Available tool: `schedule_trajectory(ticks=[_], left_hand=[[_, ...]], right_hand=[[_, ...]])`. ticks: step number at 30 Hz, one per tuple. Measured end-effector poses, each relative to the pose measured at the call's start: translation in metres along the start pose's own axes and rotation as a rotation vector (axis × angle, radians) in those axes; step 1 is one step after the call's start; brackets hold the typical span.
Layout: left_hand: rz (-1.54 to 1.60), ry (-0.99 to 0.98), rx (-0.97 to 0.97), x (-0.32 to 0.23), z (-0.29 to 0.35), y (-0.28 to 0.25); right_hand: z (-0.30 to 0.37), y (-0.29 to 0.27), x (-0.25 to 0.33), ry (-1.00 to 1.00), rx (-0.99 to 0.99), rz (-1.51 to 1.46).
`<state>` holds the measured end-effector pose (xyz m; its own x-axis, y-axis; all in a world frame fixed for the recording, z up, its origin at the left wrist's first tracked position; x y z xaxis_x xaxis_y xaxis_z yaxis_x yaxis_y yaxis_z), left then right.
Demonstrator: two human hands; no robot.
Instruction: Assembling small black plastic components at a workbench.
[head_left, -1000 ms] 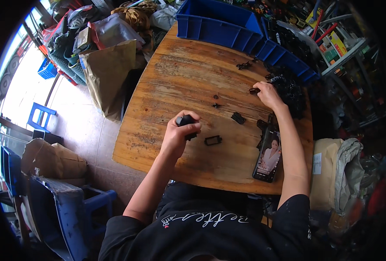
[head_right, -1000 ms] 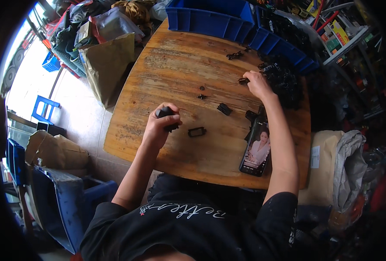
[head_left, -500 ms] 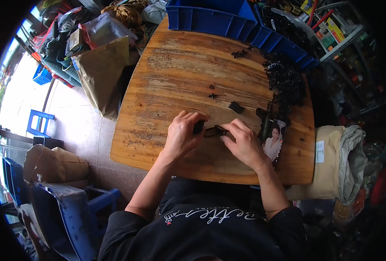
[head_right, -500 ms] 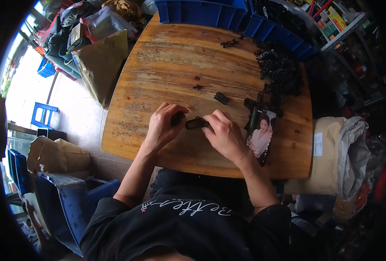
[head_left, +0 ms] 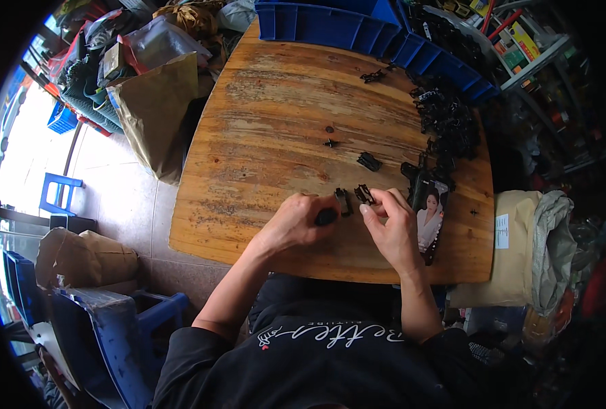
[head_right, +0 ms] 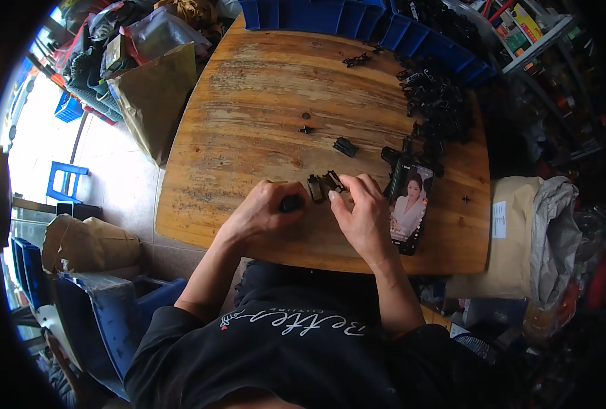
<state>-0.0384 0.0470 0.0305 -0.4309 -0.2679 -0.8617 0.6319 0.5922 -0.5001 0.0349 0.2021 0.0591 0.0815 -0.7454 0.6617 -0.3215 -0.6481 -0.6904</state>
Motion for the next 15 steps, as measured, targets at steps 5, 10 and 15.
schedule_trajectory(ticks=[5,10,15], left_hand=[[-0.002,0.043,0.043,-0.003,0.001,0.003],[0.024,0.051,0.066,-0.004,0.000,0.001],[0.150,-0.112,-0.120,0.004,0.000,-0.015]], right_hand=[[0.003,0.011,0.002,-0.027,-0.058,0.070],[0.004,0.017,0.001,-0.047,-0.040,0.104],[0.001,0.023,0.006,-0.087,-0.024,0.183]])
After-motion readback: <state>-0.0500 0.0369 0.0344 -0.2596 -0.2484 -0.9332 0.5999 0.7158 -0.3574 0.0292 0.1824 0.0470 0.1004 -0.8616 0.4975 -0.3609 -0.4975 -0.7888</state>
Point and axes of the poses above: each hand's wrist, its own z-axis away from the middle knuckle, its own y-axis out of the palm, x = y × z, the point moved 4 cm from there along -z, towards the middle knuckle, and after that the axes turned 2 degrees about -z, right-handed, at the moved point
